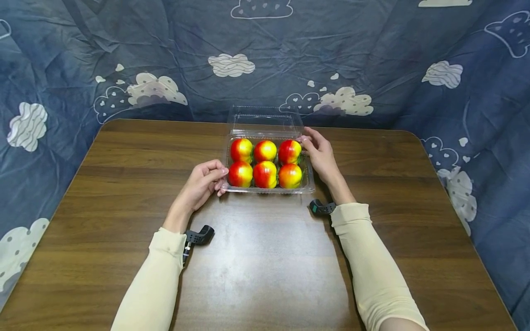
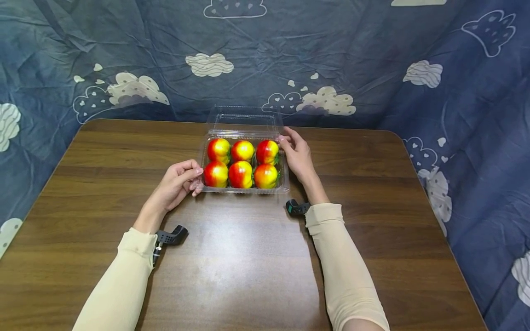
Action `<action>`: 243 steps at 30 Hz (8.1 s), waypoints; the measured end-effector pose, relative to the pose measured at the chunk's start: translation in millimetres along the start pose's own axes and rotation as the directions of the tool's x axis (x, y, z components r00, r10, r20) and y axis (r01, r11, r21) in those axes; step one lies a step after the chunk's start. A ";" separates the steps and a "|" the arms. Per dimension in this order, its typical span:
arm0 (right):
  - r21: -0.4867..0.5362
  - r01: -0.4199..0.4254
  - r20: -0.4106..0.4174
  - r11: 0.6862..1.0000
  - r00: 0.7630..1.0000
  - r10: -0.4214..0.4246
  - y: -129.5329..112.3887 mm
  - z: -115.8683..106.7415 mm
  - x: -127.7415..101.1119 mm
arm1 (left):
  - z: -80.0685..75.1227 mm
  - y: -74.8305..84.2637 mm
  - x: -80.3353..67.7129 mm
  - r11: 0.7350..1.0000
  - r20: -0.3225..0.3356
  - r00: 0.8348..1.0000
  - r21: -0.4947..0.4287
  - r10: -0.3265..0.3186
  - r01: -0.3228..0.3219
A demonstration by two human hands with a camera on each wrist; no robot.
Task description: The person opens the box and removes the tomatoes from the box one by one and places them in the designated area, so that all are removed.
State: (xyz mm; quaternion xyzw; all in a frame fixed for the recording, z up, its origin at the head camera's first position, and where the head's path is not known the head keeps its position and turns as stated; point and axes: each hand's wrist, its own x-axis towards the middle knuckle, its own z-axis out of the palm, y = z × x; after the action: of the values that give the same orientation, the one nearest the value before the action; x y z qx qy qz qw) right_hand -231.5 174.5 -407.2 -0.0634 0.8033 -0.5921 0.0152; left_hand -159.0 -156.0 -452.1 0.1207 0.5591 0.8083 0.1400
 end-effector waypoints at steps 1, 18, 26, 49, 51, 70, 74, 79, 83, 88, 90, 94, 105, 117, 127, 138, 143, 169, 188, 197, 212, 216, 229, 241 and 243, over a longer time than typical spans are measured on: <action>0.001 0.002 -0.002 1.000 1.000 -0.002 -0.3 -0.2 -0.4 | -0.4 -0.2 1.7 1.000 -0.006 1.000 0.001 0.014 -0.014; -0.134 0.053 -0.241 0.990 0.967 -0.085 20.9 -1.1 -3.1 | -13.6 -4.4 21.0 0.985 -0.093 0.982 -0.027 0.165 -0.168; -0.142 0.090 -0.303 0.986 0.944 -0.130 5.1 -0.6 -29.7 | -15.7 -1.6 22.4 0.980 -0.089 0.976 -0.013 0.198 -0.200; -0.330 0.328 -0.104 0.885 0.919 -0.380 0.8 9.1 -62.7 | -10.7 1.7 19.9 0.976 -0.038 0.975 -0.004 0.218 -0.219; -0.385 0.346 -0.080 0.855 0.911 -0.405 0.7 9.1 -61.9 | -10.7 2.3 19.4 0.975 -0.040 0.974 -0.006 0.222 -0.223; -0.631 0.447 0.206 0.634 0.885 -0.418 -5.9 9.7 -61.7 | -10.7 3.7 22.2 0.977 -0.033 0.977 0.002 0.212 -0.212; -0.621 0.450 0.196 0.642 0.882 -0.429 -3.9 9.4 -60.4 | -10.2 3.7 21.5 0.978 -0.032 0.978 -0.013 0.207 -0.207; -0.587 0.465 0.184 0.662 0.874 -0.451 -0.4 8.5 -59.8 | -10.3 1.6 20.0 0.980 -0.039 0.979 -0.019 0.198 -0.199; -0.555 0.501 0.189 0.664 0.853 -0.486 -0.5 7.3 -59.5 | -9.7 0.5 20.6 0.980 -0.043 0.980 -0.019 0.195 -0.196; -0.530 0.531 0.201 0.661 0.836 -0.510 -1.4 7.4 -59.8 | -10.0 0.6 21.8 0.980 -0.042 0.979 -0.016 0.197 -0.198; -0.520 0.534 0.197 0.667 0.834 -0.515 -2.0 7.6 -59.7 | -10.1 1.0 21.9 0.980 -0.041 0.979 -0.010 0.199 -0.199; -0.499 0.537 0.196 0.680 0.834 -0.515 -1.8 8.0 -59.3 | -10.2 1.9 21.0 0.981 -0.044 0.980 -0.001 0.193 -0.194; -0.472 0.583 0.289 0.661 0.811 -0.509 -1.8 3.4 -58.0 | -9.2 4.7 20.9 0.981 -0.045 0.980 -0.001 0.196 -0.196; -0.432 0.532 0.198 0.728 0.844 -0.499 -1.3 0.3 -59.2 | -8.8 2.4 20.6 0.979 -0.028 0.979 -0.014 0.202 -0.202; -0.364 0.523 0.053 0.771 0.838 -0.544 -10.1 -8.1 -58.4 | -8.5 2.8 20.1 0.981 -0.033 0.980 -0.019 0.195 -0.195; -0.374 0.400 -0.083 0.837 0.884 -0.460 -11.9 -17.7 -58.0 | -10.8 1.0 16.2 0.979 -0.034 0.979 0.000 0.202 -0.202; -0.408 0.397 -0.114 0.822 0.871 -0.477 -7.2 -20.7 -57.9 | -11.4 0.3 11.3 0.982 -0.040 0.981 0.002 0.190 -0.190; -0.603 0.042 -0.225 0.797 0.949 -0.221 14.3 -61.9 -44.3 | -8.6 2.4 14.7 0.979 -0.017 0.978 0.013 0.206 -0.205; -0.627 0.043 -0.120 0.778 0.981 -0.151 27.9 -58.2 -40.5 | -7.8 0.7 14.5 0.979 -0.033 0.978 0.009 0.205 -0.204; -0.622 0.035 -0.129 0.782 0.981 -0.147 16.5 -57.6 -43.1 | -8.1 -0.1 15.0 0.977 -0.022 0.977 -0.008 0.214 -0.215; -0.592 0.110 -0.189 0.798 0.944 -0.271 2.9 -52.3 -45.3 | -7.3 0.8 14.5 0.979 -0.032 0.979 0.004 0.203 -0.202; -0.590 0.174 -0.192 0.789 0.918 -0.346 -1.7 -48.8 -45.9 | -7.6 0.9 14.8 0.978 -0.029 0.978 0.005 0.207 -0.207; -0.539 0.299 -0.059 0.787 0.919 -0.390 -9.6 -18.1 -48.3 | -7.1 -0.3 15.1 0.980 -0.024 0.980 0.004 0.200 -0.200; -0.555 0.309 0.014 0.772 0.932 -0.362 -14.3 1.7 -41.7 | -8.4 0.3 16.5 0.979 -0.034 0.978 -0.003 0.204 -0.204; -0.578 0.323 0.040 0.749 0.928 -0.370 -12.3 3.6 -41.2 | -8.2 0.3 16.6 0.979 -0.032 0.978 -0.006 0.204 -0.204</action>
State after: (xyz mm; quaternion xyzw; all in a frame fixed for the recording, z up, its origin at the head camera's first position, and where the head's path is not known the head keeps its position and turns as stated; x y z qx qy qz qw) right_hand -189.3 172.5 -398.6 -0.1900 0.9180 -0.3162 -0.1457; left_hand -177.3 -157.2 -454.0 0.1641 0.5423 0.8226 0.0480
